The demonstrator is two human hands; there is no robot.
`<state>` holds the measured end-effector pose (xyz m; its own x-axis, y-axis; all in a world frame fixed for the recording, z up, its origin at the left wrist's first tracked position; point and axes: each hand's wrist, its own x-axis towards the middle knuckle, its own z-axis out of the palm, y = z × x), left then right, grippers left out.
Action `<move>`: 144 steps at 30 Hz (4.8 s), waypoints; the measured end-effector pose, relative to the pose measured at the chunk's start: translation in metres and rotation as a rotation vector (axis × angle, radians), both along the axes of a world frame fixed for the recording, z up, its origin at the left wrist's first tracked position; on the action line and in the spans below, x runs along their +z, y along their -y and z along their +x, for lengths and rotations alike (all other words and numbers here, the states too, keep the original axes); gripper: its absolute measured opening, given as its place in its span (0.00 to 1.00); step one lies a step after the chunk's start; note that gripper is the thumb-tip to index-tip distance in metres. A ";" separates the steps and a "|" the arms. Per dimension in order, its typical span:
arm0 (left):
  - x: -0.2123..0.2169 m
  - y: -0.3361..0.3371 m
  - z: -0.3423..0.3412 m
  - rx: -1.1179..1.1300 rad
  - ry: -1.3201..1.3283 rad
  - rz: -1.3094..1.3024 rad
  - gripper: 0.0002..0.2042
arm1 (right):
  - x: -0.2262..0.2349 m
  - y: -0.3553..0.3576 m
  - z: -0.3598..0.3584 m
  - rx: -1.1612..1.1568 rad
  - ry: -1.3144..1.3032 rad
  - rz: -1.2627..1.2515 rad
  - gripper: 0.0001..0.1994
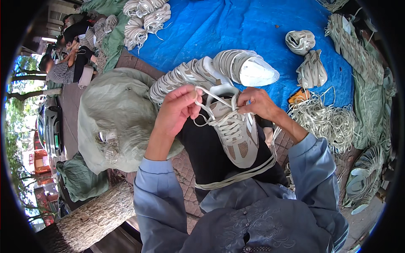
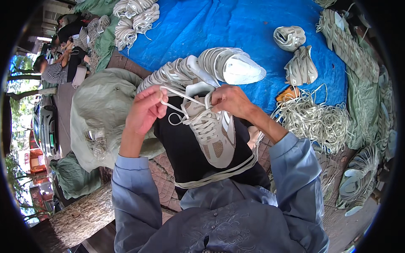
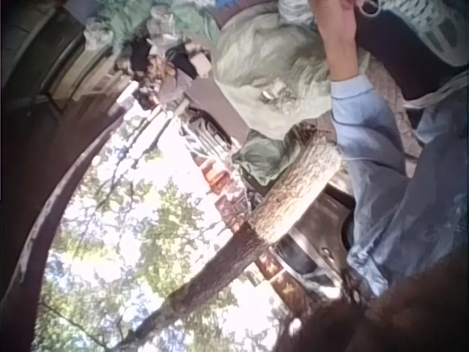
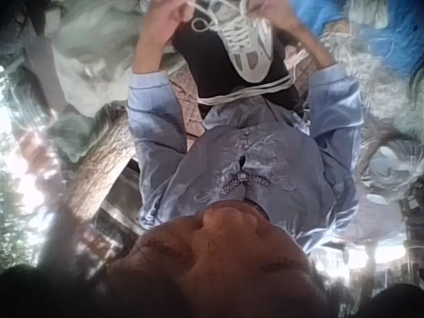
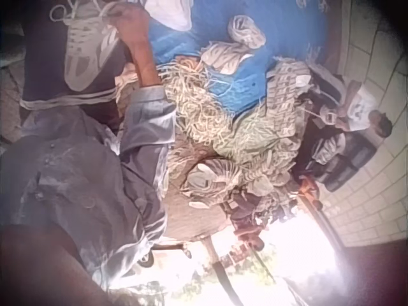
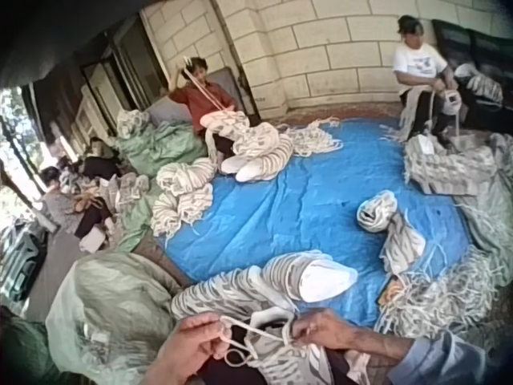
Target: The person threads a long white shoelace through the eyelets of a white sneaker, pulling the lace tight and arranging it across the shoe's tongue. The person works on a single shoe, manipulating the lace with both hands to create a neat pattern.
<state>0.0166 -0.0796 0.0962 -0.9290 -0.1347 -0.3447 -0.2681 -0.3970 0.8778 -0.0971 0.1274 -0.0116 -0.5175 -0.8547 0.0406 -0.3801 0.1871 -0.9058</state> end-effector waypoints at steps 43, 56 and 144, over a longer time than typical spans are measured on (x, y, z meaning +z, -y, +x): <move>-0.005 0.076 -0.084 0.374 -0.050 -0.890 0.07 | 0.027 0.012 0.053 0.256 -0.554 -0.139 0.14; 0.016 0.047 -0.085 0.261 -0.162 -0.982 0.08 | 0.032 0.046 0.047 0.109 0.273 -0.025 0.15; -0.183 -0.023 0.007 0.758 -0.495 0.871 0.16 | 0.093 -0.001 -0.075 -0.203 0.863 -0.706 0.24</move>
